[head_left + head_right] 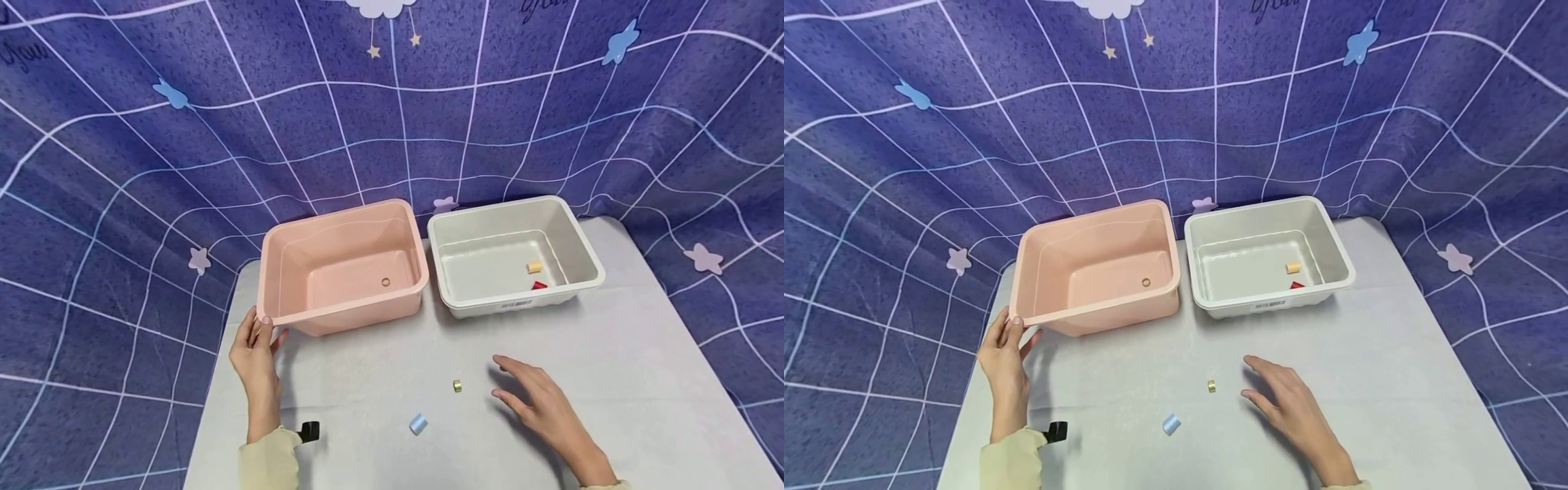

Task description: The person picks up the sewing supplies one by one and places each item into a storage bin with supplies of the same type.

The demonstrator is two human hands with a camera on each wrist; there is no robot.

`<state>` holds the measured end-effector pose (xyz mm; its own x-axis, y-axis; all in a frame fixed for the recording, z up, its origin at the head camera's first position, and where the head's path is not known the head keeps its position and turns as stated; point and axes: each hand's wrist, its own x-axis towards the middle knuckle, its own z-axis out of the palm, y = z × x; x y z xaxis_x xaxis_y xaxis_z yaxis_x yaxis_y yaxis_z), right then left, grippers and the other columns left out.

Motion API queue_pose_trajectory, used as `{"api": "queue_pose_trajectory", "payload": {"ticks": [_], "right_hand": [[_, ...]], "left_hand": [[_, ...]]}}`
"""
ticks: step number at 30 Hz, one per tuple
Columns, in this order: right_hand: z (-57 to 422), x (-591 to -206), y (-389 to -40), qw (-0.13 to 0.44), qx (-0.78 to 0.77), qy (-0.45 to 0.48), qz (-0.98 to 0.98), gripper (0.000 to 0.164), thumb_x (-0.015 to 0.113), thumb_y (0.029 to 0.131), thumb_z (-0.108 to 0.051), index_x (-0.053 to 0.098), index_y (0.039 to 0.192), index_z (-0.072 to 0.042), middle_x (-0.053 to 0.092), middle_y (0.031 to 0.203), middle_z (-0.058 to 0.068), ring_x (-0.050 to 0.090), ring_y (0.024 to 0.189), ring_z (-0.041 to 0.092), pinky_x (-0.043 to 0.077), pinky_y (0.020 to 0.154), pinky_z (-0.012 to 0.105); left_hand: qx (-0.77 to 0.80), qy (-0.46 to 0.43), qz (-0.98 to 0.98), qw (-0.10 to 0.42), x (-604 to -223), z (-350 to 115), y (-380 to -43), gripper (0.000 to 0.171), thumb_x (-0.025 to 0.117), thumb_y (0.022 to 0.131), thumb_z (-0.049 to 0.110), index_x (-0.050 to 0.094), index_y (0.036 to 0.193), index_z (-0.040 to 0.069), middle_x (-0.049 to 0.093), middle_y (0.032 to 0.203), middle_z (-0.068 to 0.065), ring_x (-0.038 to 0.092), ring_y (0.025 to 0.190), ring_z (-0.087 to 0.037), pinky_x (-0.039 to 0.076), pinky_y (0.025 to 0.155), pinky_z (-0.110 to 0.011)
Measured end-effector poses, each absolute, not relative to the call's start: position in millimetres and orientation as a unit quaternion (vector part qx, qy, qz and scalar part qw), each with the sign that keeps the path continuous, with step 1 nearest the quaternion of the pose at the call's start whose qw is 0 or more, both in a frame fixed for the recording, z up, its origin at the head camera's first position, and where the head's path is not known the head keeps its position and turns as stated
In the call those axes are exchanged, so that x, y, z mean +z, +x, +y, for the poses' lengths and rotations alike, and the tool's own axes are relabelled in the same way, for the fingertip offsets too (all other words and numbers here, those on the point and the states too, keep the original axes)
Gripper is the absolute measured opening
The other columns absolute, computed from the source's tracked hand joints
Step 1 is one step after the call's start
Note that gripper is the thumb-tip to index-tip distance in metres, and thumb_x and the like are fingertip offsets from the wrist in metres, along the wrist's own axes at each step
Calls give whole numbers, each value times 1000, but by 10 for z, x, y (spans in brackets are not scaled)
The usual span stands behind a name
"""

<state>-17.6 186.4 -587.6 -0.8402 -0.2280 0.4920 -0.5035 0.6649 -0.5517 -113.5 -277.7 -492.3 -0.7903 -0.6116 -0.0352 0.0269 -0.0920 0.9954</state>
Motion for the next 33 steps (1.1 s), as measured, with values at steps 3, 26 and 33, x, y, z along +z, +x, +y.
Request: {"api": "queue_pose_trajectory", "payload": {"ticks": [3,26,33], "right_hand": [[1836,-5883,-179,190,351,206,-894,72,93,74,-14,65,141,-14,73,132,1,68,115,20,38,107,11],[1538,-6036,-253,129,349,213,-903,65,91,79,-24,66,138,-18,71,135,-3,69,121,21,35,112,6],[1432,-6074,-304,109,352,227,-902,58,90,81,-24,69,134,-16,73,131,-3,70,119,20,54,102,33]], "left_hand": [[-712,233,-622,226,-4929,-2786,-1145,49,64,103,8,54,150,2,63,128,-13,72,107,-10,64,77,-24],[-806,252,-500,192,-4855,-2862,-1205,49,69,96,-5,55,143,-5,73,111,-4,73,97,-11,63,78,-20],[-838,242,-445,201,-4879,-2883,-1220,44,67,94,-11,59,138,-5,74,108,-9,76,90,-13,63,73,-21]]}}
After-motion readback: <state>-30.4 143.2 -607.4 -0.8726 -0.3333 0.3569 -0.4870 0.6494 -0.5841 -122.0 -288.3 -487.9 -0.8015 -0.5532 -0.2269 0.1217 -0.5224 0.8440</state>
